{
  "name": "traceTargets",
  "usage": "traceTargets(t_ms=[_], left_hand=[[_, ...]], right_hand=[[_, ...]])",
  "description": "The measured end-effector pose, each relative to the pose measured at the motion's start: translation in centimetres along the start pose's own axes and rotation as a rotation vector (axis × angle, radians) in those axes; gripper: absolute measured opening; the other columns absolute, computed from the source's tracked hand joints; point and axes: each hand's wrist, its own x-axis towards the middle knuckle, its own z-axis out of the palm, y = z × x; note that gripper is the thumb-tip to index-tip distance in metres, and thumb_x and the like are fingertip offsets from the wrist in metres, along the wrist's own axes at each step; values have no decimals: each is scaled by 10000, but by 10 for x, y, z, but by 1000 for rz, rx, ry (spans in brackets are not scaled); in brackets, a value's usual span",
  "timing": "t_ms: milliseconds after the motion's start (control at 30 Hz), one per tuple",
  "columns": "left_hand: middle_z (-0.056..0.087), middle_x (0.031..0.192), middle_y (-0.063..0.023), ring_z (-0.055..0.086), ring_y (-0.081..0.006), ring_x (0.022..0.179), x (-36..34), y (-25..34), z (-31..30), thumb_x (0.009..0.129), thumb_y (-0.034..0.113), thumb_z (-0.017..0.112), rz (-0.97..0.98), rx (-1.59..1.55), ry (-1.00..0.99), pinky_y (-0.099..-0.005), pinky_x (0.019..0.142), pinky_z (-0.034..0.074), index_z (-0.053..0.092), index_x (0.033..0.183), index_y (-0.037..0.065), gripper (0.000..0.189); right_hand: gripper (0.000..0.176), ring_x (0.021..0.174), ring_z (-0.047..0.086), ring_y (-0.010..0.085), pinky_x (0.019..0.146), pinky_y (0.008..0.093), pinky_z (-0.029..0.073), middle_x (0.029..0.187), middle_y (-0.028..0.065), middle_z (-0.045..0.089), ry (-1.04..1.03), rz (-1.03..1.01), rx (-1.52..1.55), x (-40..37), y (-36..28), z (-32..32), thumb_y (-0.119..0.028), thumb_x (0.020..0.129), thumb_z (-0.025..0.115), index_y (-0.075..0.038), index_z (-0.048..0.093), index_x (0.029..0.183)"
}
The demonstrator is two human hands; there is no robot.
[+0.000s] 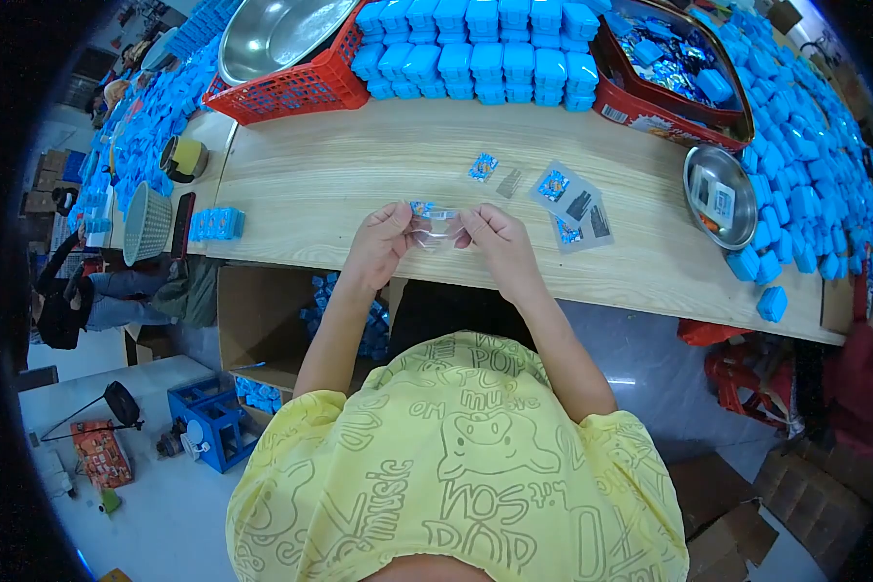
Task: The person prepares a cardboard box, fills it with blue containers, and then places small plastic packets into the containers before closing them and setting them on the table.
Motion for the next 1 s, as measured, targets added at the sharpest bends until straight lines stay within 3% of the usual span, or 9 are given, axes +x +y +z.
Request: traceTargets(t_ms=[200,333,433,567,733,833,1000], left_hand=[[641,853,-70,598,-147,805,-4,3,7,884,281,602,6,48,21,-277,756,467,624,882,37,246],[625,827,-38,574,-124,805,-11,4,17,870,228,628,135,313,8,-259,755,448,630,822,44,190],[611,807,-13,544,-97,781,-16,1,23,840,157,664,369,436,117,-238,741,428,632,788,43,130],[612,812,-8,535,-85,766,-21,1,20,811,94,683,447,368,68,-225,722,421,638,829,32,78],[612,817,-9,529,-81,758,-29,7,20,798,70,687,277,307,27,-217,710,417,638,839,35,73],[609,928,-52,558,-81,795,-28,8,17,796,50,692,211,334,-25,-212,710,447,631,870,8,104],[621,827,-13,545,-73,747,-25,12,20,799,55,678,291,344,59,-217,675,428,643,862,36,75]], right_hand=[[104,728,530,72,675,226,433,771,14,589,44,-17,-8,1,4,7,-96,862,596,5,601,885],[91,707,534,77,643,235,435,747,7,576,114,-74,-168,5,17,4,-47,812,628,-11,602,891],[110,682,544,90,618,240,435,731,14,576,157,-115,-346,10,22,1,-21,775,647,-23,607,877],[107,638,558,133,587,261,436,734,55,591,303,-352,-494,15,25,2,-19,746,659,-32,611,841],[96,627,562,184,591,298,426,747,78,598,289,-434,-612,18,22,4,-37,730,672,-40,608,801],[114,638,561,191,622,321,415,742,62,595,257,-444,-633,22,21,6,-45,716,679,-52,600,798],[144,669,565,192,697,331,377,742,25,583,163,-584,-858,28,14,7,-41,705,675,-78,584,810]])
